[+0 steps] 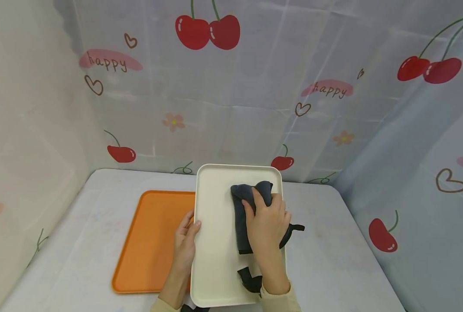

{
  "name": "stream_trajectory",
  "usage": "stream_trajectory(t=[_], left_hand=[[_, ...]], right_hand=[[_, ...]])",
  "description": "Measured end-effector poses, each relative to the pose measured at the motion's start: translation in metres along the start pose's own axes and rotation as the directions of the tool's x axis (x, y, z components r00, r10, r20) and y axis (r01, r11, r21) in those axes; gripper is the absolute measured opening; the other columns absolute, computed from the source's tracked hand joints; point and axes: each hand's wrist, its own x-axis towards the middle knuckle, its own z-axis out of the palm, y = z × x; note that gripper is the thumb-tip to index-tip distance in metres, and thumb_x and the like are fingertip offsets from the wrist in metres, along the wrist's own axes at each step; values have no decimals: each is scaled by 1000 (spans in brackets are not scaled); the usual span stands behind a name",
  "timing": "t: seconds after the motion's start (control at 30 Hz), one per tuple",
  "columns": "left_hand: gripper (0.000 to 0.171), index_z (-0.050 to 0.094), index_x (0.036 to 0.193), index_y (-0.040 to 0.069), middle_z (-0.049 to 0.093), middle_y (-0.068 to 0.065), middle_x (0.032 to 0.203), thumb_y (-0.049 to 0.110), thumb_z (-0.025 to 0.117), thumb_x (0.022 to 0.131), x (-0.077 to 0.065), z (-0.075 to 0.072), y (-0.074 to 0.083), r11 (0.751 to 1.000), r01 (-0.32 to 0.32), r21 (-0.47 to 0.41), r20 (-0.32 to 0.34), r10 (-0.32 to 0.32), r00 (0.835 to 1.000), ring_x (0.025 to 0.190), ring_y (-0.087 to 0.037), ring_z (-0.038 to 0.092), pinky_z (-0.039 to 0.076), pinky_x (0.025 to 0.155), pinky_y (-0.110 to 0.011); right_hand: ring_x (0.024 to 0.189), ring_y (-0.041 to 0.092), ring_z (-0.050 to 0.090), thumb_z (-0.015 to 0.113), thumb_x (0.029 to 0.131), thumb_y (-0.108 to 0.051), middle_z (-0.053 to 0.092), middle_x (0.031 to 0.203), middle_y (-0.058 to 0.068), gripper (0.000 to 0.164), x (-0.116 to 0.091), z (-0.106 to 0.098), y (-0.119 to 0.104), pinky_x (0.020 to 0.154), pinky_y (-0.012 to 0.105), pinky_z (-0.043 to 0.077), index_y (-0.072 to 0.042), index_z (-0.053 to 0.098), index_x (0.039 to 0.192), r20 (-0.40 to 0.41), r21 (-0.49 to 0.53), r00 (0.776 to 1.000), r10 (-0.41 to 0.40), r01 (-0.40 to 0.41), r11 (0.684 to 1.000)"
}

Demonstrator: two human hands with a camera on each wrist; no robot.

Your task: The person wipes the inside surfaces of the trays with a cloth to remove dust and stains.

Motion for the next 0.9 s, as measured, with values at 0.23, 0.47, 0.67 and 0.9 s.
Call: stream_trajectory(t=[0.23,0.47,0.67,0.9], left_hand=[[32,49,135,6,72,7,102,11,47,103,0,-3,1,1000,-13,-15,-3,13,1000,84,-10,71,61,72,-27],[35,45,137,2,72,6,104,11,46,103,0,-4,1,999,-10,-40,14,10,1000,86,-11,72,61,74,-28],[37,44,140,1,71,6,105,11,46,104,0,-4,2,999,-11,-39,16,11,1000,87,-11,72,61,74,-28],[37,46,139,4,71,6,102,12,47,103,0,-3,4,1000,-4,-19,6,4,1000,85,-10,71,61,72,-28]], right_hand=[[81,35,56,79,82,-30,59,95,22,36,4,-9,20,58,43,35,-15,74,114,52,-30,992,114,-112,993],[82,36,55,78,83,-31,58,96,23,37,3,-10,27,59,44,34,-15,74,116,68,-26,988,141,-139,990],[79,36,55,78,83,-31,57,95,23,37,2,-9,26,58,44,33,-15,73,116,48,-16,991,123,-122,992],[80,37,55,78,83,-31,57,96,24,37,0,-8,24,59,44,32,-14,73,117,38,-5,992,124,-124,992]])
